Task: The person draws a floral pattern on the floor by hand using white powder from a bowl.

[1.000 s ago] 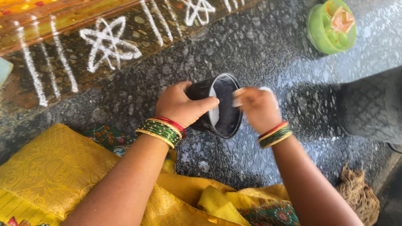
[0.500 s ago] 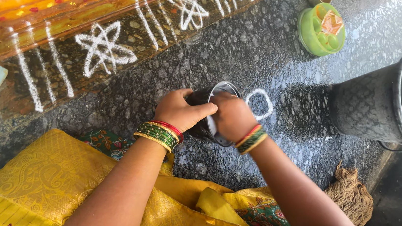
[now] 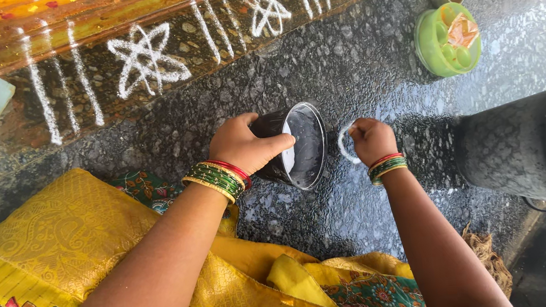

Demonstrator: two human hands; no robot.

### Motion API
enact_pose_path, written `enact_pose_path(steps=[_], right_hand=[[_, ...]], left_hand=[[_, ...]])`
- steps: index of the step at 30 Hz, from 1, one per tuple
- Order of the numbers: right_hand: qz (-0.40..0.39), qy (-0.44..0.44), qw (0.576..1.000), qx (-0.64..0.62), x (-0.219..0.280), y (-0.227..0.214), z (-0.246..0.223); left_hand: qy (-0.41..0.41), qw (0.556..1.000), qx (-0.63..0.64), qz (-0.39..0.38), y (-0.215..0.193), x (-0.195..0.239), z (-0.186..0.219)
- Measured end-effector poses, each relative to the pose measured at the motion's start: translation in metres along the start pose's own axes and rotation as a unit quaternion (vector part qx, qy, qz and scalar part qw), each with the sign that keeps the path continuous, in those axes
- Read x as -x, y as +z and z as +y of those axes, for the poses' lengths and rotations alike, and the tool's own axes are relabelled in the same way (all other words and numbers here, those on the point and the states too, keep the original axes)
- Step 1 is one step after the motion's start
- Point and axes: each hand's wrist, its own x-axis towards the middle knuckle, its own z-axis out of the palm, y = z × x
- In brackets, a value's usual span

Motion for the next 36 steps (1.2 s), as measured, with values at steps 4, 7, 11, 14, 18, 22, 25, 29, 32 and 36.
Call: enact_pose_path(steps=[4, 7, 11, 14, 18, 22, 25, 29, 32, 36], right_hand=[[-0.066, -0.012, 0.995, 0.077, 0.001, 0.011, 0.0], [-0.087, -0.007, 0.988, 0.125, -0.006, 0.016, -0.001], [-0.099, 0.07, 0.979, 0.166, -0.022, 0.02, 0.013], [-0.078, 0.063, 0.979, 0.179, -0.029, 0.023, 0.041], [-0.067, 0.099, 0.974, 0.192, -0.027, 0.022, 0.079], [-0.085, 0.17, 0.969, 0.157, -0.011, 0.015, 0.094], [-0.095, 0.193, 0.965, 0.15, 0.002, 0.011, 0.098], [-0.121, 0.244, 0.952, 0.139, 0.017, 0.006, 0.097], [-0.157, 0.282, 0.938, 0.125, 0.026, 0.004, 0.092], [-0.123, 0.229, 0.954, 0.148, 0.036, 0.0, 0.081]], left_hand=[[0.044, 0.998, -0.011, 0.047, 0.004, -0.005, -0.005], [-0.002, 1.0, -0.006, -0.004, 0.003, -0.003, -0.005], [-0.006, 1.0, -0.003, 0.003, 0.005, -0.004, -0.005], [0.018, 0.999, 0.003, 0.032, 0.005, -0.004, -0.005], [-0.01, 1.0, 0.003, 0.002, 0.003, -0.003, -0.001], [-0.011, 1.0, 0.002, -0.002, 0.002, -0.002, 0.001], [-0.01, 1.0, 0.003, -0.006, 0.002, -0.002, 0.001], [0.009, 1.0, 0.011, 0.008, 0.001, -0.001, 0.001], [-0.008, 1.0, 0.004, -0.007, 0.0, 0.001, 0.003], [0.014, 1.0, 0.009, 0.004, 0.001, 0.0, 0.0]])
